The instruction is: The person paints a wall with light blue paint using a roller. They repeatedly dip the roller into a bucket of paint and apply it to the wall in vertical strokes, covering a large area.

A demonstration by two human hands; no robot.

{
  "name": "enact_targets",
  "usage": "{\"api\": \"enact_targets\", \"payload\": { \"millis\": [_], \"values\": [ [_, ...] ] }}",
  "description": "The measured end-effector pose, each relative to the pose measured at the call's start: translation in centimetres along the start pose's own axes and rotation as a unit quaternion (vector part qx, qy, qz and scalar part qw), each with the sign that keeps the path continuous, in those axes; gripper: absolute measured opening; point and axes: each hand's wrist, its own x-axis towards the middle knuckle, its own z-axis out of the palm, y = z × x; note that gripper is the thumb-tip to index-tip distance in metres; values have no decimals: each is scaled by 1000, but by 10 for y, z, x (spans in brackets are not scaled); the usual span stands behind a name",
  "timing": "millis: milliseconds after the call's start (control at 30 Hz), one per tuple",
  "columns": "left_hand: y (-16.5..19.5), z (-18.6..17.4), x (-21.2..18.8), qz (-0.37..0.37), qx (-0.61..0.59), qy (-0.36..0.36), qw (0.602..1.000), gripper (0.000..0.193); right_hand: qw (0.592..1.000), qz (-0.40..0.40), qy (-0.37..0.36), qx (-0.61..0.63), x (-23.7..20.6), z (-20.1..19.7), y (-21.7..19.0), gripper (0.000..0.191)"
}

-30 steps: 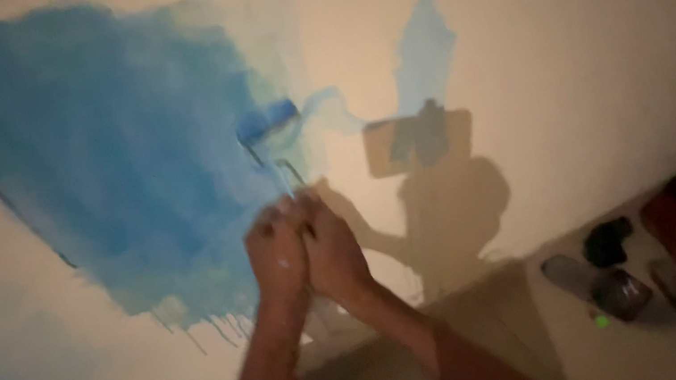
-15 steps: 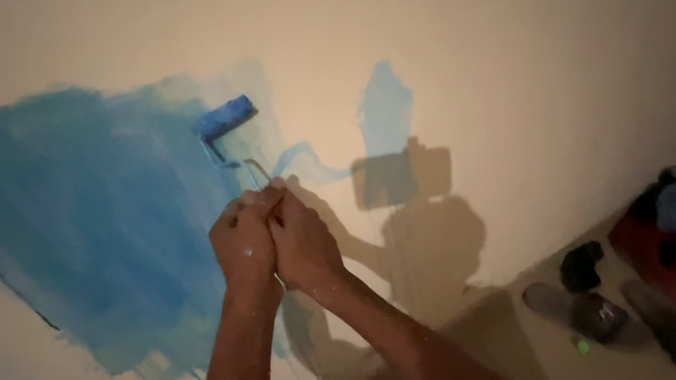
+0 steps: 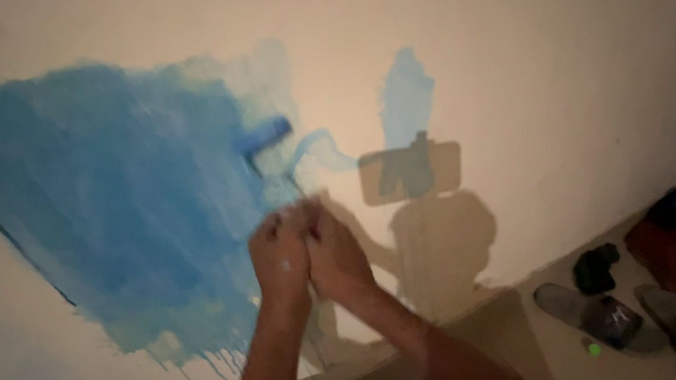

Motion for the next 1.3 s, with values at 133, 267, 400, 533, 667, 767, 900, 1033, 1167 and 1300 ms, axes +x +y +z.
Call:
{"api": "enact_targets", "payload": {
  "millis": [133, 267, 400, 533, 667, 767, 900, 1033, 1167, 1300],
  "values": [
    [22, 2, 22, 17, -28, -5, 999, 31, 998, 18, 3, 61, 20, -2, -14, 62],
    [-19, -10, 3, 22, 50, 2, 999, 42, 990, -69, 9, 124, -8, 21, 22, 54],
    [-58, -16, -20, -73, 76, 21, 994, 49, 983, 54, -41, 168, -39, 31, 54, 48],
    [-32, -4, -15, -14, 40, 7, 999, 44, 981, 100, -57, 154, -22, 15, 34, 48],
    [24, 6, 14, 33, 55, 15, 998, 37, 993, 26, -31, 114, 24, -1, -3, 50],
    [29, 3, 20, 26, 48, 6, 998, 37, 989, -53, 13, 136, 28, 6, -1, 48],
    [-15, -11, -3, 14, 65, 6, 998, 37, 974, -124, 20, 190, -7, 30, 35, 51],
    [-39, -16, -19, -6, 69, 8, 998, 34, 986, 4, -27, 165, -28, 35, 55, 53],
    [-9, -6, -3, 13, 42, -7, 999, 36, 992, -99, 37, 65, -1, 16, 27, 55],
    [24, 3, 22, 30, 32, -1, 999, 36, 992, 53, -36, 111, 25, -1, -10, 56]
  ]
}}
